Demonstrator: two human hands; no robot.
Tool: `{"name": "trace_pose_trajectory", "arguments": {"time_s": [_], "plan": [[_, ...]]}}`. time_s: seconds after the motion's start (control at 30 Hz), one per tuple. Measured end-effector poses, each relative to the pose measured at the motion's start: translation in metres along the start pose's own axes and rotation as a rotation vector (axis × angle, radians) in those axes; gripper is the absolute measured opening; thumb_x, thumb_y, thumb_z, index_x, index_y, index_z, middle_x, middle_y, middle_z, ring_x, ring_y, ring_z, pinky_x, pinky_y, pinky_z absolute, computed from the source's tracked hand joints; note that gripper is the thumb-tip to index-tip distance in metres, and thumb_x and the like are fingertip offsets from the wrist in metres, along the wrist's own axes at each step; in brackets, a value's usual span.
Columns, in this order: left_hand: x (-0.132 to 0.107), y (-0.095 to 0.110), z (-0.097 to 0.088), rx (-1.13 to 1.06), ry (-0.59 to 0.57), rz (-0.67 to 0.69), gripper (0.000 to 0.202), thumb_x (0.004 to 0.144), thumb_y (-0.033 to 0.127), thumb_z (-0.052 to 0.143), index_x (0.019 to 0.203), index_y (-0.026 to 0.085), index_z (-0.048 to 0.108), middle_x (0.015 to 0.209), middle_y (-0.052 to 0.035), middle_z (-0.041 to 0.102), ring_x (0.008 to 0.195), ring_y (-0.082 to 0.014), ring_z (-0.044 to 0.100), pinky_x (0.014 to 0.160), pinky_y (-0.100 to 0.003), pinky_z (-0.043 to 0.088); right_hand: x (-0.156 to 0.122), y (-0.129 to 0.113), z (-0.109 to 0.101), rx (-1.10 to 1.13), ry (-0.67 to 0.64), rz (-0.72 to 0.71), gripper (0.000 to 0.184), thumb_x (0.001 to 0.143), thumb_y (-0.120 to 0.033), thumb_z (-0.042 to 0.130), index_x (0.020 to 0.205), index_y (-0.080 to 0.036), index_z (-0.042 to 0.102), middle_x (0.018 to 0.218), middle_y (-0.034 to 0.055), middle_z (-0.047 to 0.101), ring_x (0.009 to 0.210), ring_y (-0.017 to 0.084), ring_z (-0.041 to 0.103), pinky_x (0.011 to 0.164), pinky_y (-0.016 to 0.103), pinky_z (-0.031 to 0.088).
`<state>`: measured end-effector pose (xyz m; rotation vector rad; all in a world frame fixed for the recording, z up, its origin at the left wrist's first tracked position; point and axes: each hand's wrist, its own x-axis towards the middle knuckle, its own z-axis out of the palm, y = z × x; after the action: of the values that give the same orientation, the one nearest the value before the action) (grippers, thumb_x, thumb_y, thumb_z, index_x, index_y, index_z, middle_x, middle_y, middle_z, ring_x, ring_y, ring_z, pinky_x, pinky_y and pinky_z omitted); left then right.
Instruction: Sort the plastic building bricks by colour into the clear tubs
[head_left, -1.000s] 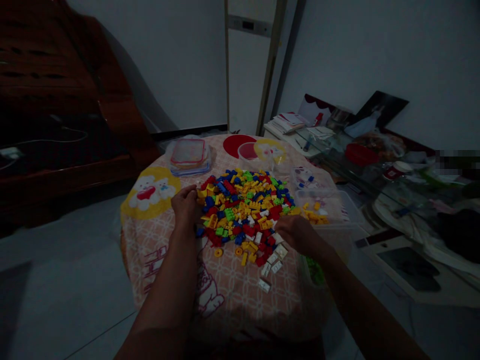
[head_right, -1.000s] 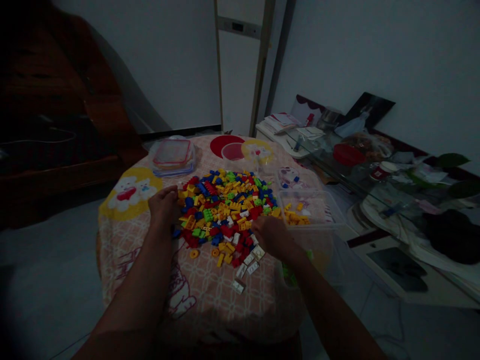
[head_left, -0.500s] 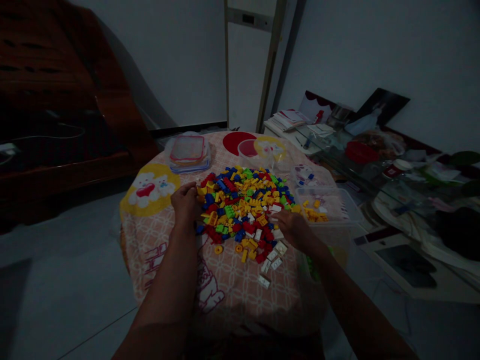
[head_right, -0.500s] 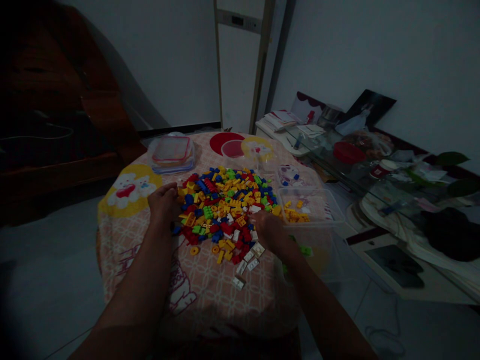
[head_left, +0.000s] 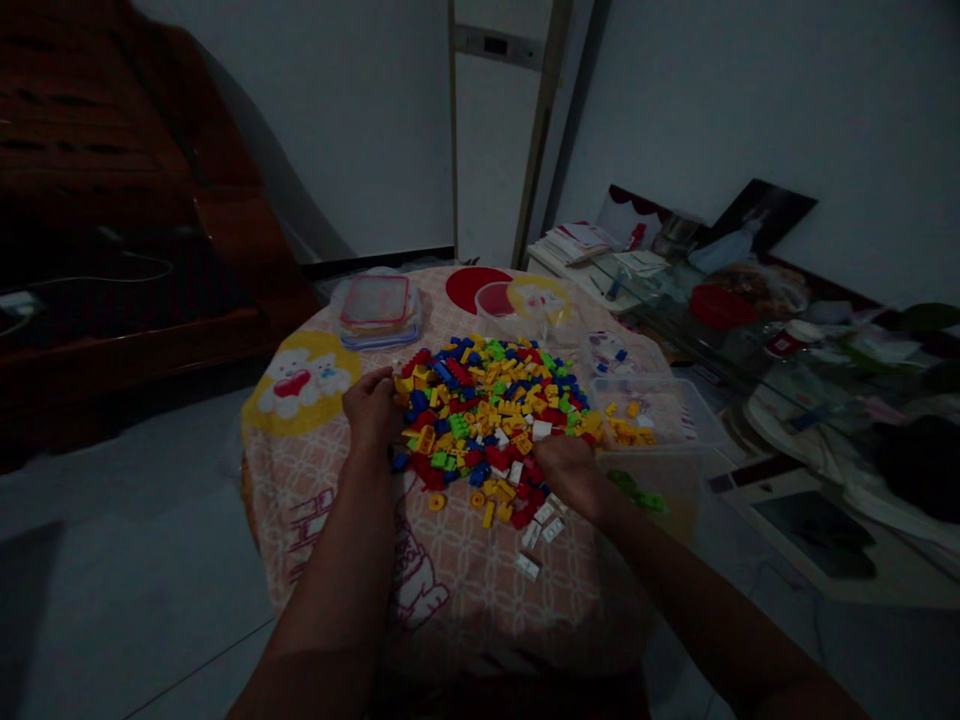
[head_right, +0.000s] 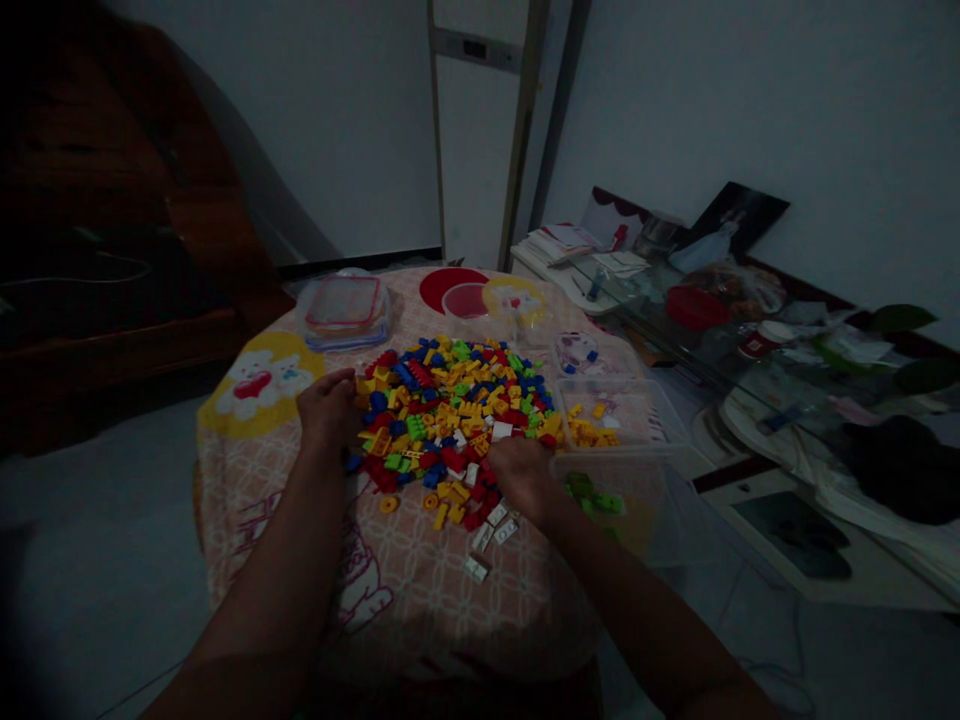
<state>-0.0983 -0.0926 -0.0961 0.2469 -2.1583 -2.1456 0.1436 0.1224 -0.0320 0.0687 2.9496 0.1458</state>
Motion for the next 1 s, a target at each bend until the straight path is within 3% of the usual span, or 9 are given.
{"name": "trace_pose_trajectory", "arguments": {"time_s": [0.23,0.37,0.43,0.6,0.67,0.77,0.87,0.93,1.0], "plan": [[-0.003,0.003,-0.001,-0.009,0.005,-0.002,0.042,0.062,0.022,0.059,0.099,0.011,0.077,0.087,-0.0071,0.074,0.081,-0.0194,0.068,0.076,-0.030,0.057,0.003,0.002,-0.001,0.028,-0.004,-0.010,0.023,0.095,-0.009,0.048,0.098,-0.013,0.071,0.095,0.0144,0.075,0.090,0.021,0.069,0.073,0.026,0.044],[-0.003,0.003,-0.001,-0.018,-0.006,0.002,0.042,0.061,0.023,0.059,0.097,0.012,0.077,0.085,-0.0066,0.073,0.080,-0.0193,0.068,0.075,-0.030,0.057,0.002,0.022,-0.013,0.089,0.073,0.032,0.026,0.101,-0.023,0.047,0.099,-0.014,0.071,0.092,0.0124,0.075,0.086,0.021,0.068,0.070,0.027,0.039],[-0.003,0.004,0.000,-0.017,0.011,-0.008,0.041,0.060,0.022,0.059,0.096,0.012,0.077,0.084,-0.0065,0.073,0.079,-0.0192,0.068,0.074,-0.030,0.057,0.006,0.041,-0.021,0.162,0.153,0.080,0.026,0.100,-0.029,0.049,0.099,-0.015,0.071,0.090,0.0104,0.075,0.083,0.020,0.067,0.070,0.027,0.039],[-0.004,0.007,0.001,-0.009,0.033,-0.017,0.040,0.061,0.021,0.058,0.095,0.012,0.077,0.084,-0.0068,0.074,0.078,-0.0191,0.068,0.071,-0.029,0.056,0.028,0.101,-0.032,0.417,0.387,0.312,0.017,0.087,-0.025,0.057,0.087,-0.018,0.072,0.080,0.0058,0.075,0.074,0.019,0.065,0.067,0.027,0.041],[-0.004,0.007,0.001,0.005,0.027,-0.005,0.040,0.061,0.021,0.058,0.095,0.012,0.078,0.085,-0.0073,0.074,0.080,-0.0195,0.068,0.073,-0.029,0.056,0.037,0.124,-0.035,0.449,0.529,0.425,0.018,0.083,-0.024,0.056,0.085,-0.018,0.073,0.079,0.0075,0.074,0.074,0.021,0.065,0.068,0.029,0.043],[-0.002,0.005,0.000,0.012,0.020,-0.002,0.041,0.062,0.021,0.058,0.096,0.012,0.078,0.088,-0.0077,0.075,0.081,-0.0201,0.069,0.076,-0.030,0.056,0.041,0.145,-0.042,0.403,0.730,0.550,0.027,0.081,-0.023,0.053,0.095,-0.015,0.075,0.084,0.0124,0.075,0.081,0.026,0.067,0.075,0.034,0.047],[0.001,0.001,0.000,0.020,0.015,0.007,0.042,0.062,0.022,0.058,0.097,0.012,0.078,0.089,-0.0078,0.075,0.082,-0.0201,0.068,0.077,-0.031,0.056,0.033,0.139,-0.050,0.337,0.754,0.535,0.034,0.085,-0.024,0.051,0.108,-0.013,0.073,0.094,0.0155,0.075,0.087,0.029,0.067,0.081,0.037,0.047],[0.003,-0.002,0.000,0.024,0.017,0.016,0.042,0.062,0.022,0.058,0.098,0.012,0.078,0.089,-0.0077,0.075,0.082,-0.0200,0.068,0.077,-0.031,0.056,0.021,0.118,-0.052,0.331,0.664,0.391,0.032,0.089,-0.025,0.051,0.110,-0.014,0.073,0.098,0.0141,0.076,0.088,0.026,0.067,0.080,0.034,0.046],[0.006,-0.004,0.001,0.021,0.019,0.015,0.042,0.063,0.023,0.058,0.098,0.013,0.078,0.089,-0.0077,0.075,0.082,-0.0197,0.068,0.077,-0.030,0.056,0.007,0.086,-0.051,0.348,0.491,0.189,0.027,0.093,-0.025,0.051,0.105,-0.017,0.074,0.095,0.0110,0.075,0.085,0.022,0.066,0.077,0.030,0.044]]}}
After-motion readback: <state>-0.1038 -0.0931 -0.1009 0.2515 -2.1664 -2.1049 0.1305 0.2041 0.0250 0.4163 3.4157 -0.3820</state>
